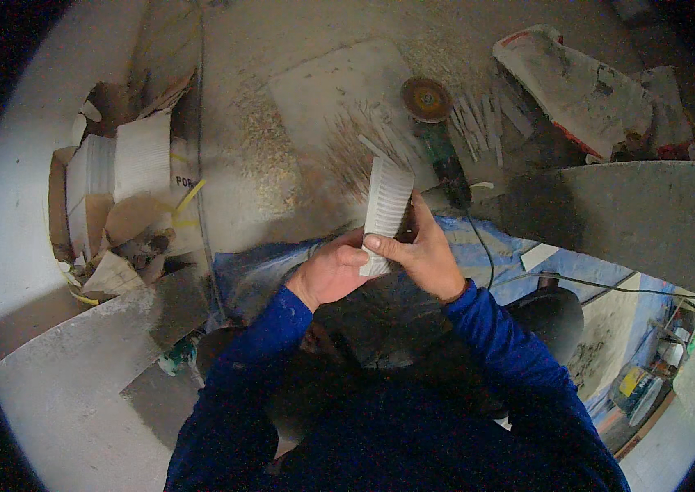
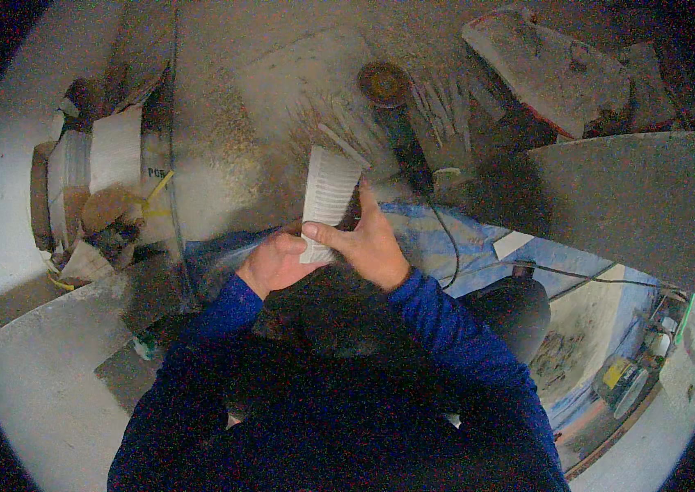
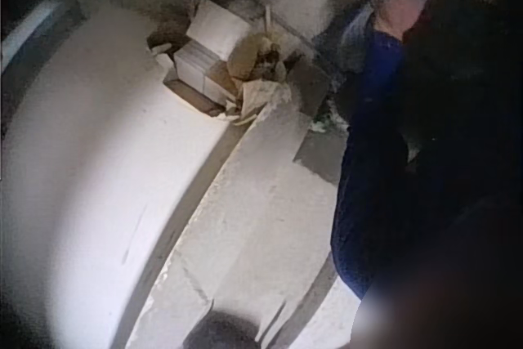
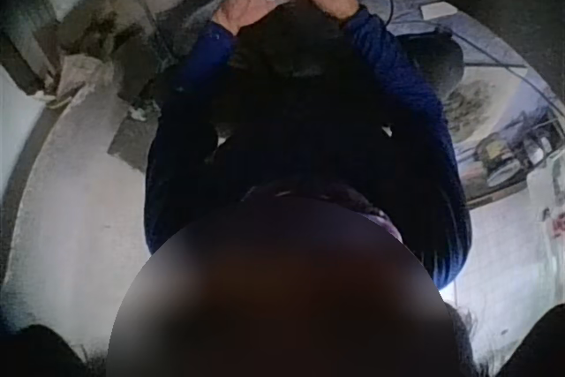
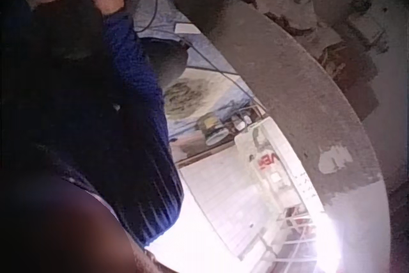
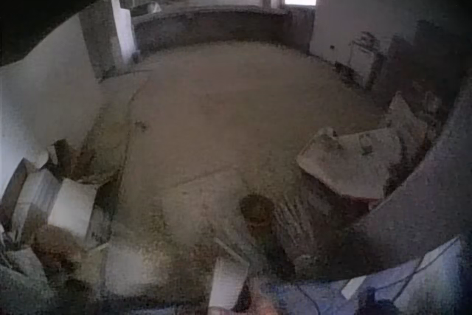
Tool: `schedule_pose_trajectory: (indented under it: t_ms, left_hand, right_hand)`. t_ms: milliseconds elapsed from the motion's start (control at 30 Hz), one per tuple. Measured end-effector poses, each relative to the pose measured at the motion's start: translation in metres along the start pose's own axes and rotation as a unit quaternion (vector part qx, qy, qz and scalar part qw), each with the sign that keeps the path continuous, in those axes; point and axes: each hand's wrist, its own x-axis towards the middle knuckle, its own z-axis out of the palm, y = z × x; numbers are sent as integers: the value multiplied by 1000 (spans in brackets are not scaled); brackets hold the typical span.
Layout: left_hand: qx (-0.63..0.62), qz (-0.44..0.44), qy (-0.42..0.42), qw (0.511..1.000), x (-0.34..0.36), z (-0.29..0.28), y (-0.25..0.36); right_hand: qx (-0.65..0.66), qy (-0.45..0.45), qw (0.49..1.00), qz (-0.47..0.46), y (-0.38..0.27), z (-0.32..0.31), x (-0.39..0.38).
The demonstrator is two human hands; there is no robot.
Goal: The person uses a handheld angle grinder to smooth the edges of a small white tile, then switches to a sanding block to manually sand the same tile. The person holds the tile with one hand while operating the tools with the other.
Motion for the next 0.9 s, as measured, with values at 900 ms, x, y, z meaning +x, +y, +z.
schedule_pose_trajectory:
  t_ms: [900]
  left_hand:
    - [422,203,364,805,12,40,-5]
  right_hand:
    - [379,-3,908,178,4,-2,0]
